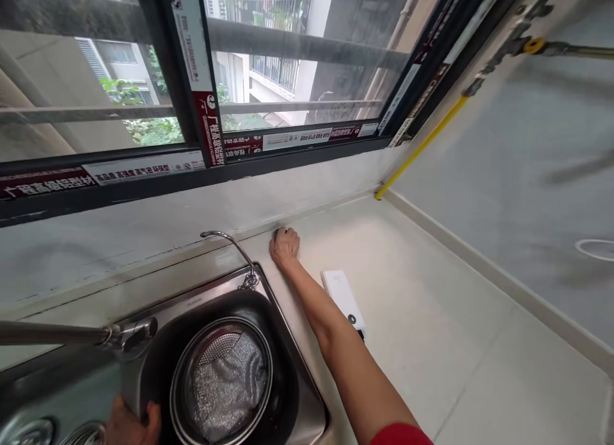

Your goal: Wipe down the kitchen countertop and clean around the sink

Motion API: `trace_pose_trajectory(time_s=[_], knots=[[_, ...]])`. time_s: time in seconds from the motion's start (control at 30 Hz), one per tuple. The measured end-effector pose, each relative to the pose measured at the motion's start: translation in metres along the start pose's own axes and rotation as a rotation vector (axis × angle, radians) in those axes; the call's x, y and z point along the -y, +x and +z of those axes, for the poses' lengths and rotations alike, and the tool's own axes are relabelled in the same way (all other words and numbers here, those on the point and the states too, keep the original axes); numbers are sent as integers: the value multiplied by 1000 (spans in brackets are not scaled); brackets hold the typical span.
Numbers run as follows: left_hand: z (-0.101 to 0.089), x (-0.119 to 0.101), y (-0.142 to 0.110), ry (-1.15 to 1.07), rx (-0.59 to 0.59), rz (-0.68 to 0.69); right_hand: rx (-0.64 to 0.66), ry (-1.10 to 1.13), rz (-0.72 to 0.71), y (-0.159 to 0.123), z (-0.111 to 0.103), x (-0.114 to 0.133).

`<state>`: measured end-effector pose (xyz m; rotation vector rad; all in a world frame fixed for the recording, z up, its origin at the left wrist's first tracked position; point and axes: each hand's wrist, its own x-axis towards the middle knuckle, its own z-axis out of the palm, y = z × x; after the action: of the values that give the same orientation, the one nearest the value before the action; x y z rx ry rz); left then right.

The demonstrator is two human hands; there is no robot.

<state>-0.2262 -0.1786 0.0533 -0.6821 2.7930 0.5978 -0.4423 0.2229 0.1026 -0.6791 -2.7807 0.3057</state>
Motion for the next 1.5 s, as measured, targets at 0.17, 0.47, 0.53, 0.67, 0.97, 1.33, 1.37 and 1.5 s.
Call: trace_pose_trajectory(time_s=[0.17,0.47,0.53,0.67,0.97,1.33,1.37,1.5], knots=[[9,5,-2,-2,-101,43,64,1,-47,5,9,38],[11,5,-5,9,-106,57,334,413,-672,-6,1,47],[8,4,-8,-4,-86,41,365,468,-716,-3,-6,43],[4,0,-17,-24,-68,42,257,535,-559,-9,-20,17],[4,-2,-24,-68,-70,8,-70,712,-782,-129,-63,29],[11,0,-29,-76,-73,13,154,288,-651,-81,23,131],[11,1,-29,-78,-69,6,152,259,-642,-74,27,132],[13,1,-29,-87,-49,9,160,210,-724,-70,34,145]])
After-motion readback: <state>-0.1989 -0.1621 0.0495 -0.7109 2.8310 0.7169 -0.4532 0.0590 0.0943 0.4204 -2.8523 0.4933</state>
